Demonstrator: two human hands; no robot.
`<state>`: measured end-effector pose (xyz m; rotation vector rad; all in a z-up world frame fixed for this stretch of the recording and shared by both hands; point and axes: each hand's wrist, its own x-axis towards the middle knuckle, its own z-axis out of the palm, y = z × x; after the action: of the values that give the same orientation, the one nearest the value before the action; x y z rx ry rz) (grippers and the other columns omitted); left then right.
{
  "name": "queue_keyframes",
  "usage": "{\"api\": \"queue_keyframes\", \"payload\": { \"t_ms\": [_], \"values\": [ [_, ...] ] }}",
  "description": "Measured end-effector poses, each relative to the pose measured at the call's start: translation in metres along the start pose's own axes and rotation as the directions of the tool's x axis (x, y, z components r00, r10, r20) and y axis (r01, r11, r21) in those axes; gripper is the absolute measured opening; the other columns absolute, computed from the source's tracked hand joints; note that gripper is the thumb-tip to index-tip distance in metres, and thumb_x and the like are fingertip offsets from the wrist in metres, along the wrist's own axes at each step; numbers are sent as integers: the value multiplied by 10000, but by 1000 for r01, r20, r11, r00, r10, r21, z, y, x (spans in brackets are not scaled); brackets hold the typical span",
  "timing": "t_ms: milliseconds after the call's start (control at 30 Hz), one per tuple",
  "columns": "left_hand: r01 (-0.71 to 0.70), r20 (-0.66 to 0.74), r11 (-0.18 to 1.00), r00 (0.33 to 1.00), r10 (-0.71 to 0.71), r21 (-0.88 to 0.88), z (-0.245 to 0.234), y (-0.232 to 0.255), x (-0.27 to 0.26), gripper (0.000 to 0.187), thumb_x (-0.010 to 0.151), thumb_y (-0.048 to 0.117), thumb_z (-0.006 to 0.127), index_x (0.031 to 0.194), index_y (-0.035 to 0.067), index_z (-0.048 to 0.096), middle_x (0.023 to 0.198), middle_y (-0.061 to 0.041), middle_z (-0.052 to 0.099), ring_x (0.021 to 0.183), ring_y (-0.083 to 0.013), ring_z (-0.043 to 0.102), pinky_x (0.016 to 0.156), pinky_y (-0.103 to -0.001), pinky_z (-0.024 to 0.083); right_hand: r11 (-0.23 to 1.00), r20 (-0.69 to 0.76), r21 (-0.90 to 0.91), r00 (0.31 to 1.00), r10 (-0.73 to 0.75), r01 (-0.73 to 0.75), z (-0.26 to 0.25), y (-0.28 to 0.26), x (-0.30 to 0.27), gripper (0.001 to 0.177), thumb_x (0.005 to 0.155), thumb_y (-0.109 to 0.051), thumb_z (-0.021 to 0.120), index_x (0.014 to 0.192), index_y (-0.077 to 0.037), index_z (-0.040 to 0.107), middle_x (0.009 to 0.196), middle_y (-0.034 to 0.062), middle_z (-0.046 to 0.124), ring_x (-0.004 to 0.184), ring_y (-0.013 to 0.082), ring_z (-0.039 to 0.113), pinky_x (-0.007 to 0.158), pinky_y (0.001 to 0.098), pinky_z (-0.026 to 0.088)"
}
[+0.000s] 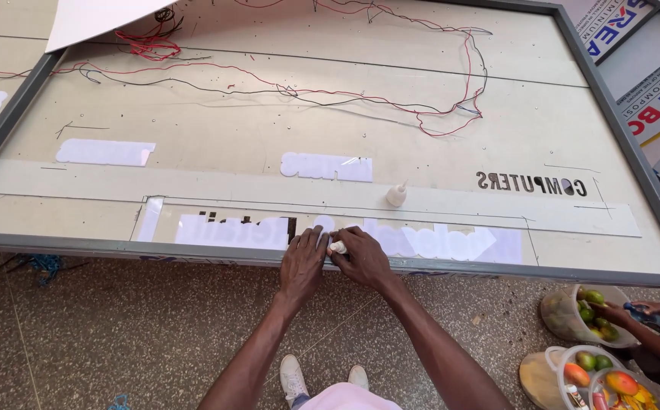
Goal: The person applies glue from a small white bottle onto white cutout letters and shapes on a large light-colored board. They carefully squeeze the bottle to dispense adhesive onto the surfaces of the letters before setting the bottle down and pressing the items into place.
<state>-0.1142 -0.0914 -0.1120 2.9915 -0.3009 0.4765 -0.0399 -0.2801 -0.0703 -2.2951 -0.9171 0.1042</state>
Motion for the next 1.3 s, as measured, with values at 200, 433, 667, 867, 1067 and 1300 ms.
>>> {"api": "queue_keyframes", "payload": {
  "t_ms": [200,433,667,867,1067,1300],
  "values": [
    [14,22,999,1000,-14,35,3,1,2,566,920,130,818,1471,106,691,1472,-140,671,1454,-316,571,1215,-473,450,1000,-18,8,1000,6,-6,-5,-5,2,187,1057,-287,774,1138,-142,688,1151,158,845,1316,397,725,1076,615,607],
    [0,43,999,999,-2,53,19,-2,3,625,881,124,836,1489,94,697,1488,-127,691,1462,-299,574,1241,-455,428,1000,-3,12,1000,6,-6,-2,-1,1,175,1064,-293,744,1141,-149,680,1221,150,849,1341,393,716,1078,613,606],
    [-2,57,1000,998,1,30,31,-5,4,654,860,120,848,1495,76,699,1491,-134,686,1497,-307,562,1305,-474,392,1000,-8,-5,1000,-18,18,-6,-7,2,204,1094,-295,725,1179,-118,673,1253,179,845,1343,416,717,1061,620,607],
    [6,20,1000,1000,-6,-18,41,-7,4,620,888,133,821,1490,72,689,1486,-151,685,1483,-329,592,1303,-482,414,1000,-6,4,1000,-24,24,-6,-8,2,217,1101,-301,726,1214,-122,678,1270,181,839,1368,419,700,1072,623,606],
    [4,8,999,1000,-3,-47,46,-9,2,586,921,149,788,1493,68,691,1484,-161,693,1474,-341,614,1307,-474,418,999,28,-53,1000,-5,7,-1,-4,4,266,1093,-330,710,1260,-125,689,1268,150,840,1380,378,701,1091,583,606],
    [14,37,999,999,-12,-52,40,-7,3,583,928,138,798,1497,60,698,1479,-164,707,1473,-347,622,1315,-489,413,999,26,-44,1000,10,-9,-5,-6,4,271,1085,-335,705,1245,-116,705,1255,165,840,1371,386,703,1082,588,597]
  ]
}}
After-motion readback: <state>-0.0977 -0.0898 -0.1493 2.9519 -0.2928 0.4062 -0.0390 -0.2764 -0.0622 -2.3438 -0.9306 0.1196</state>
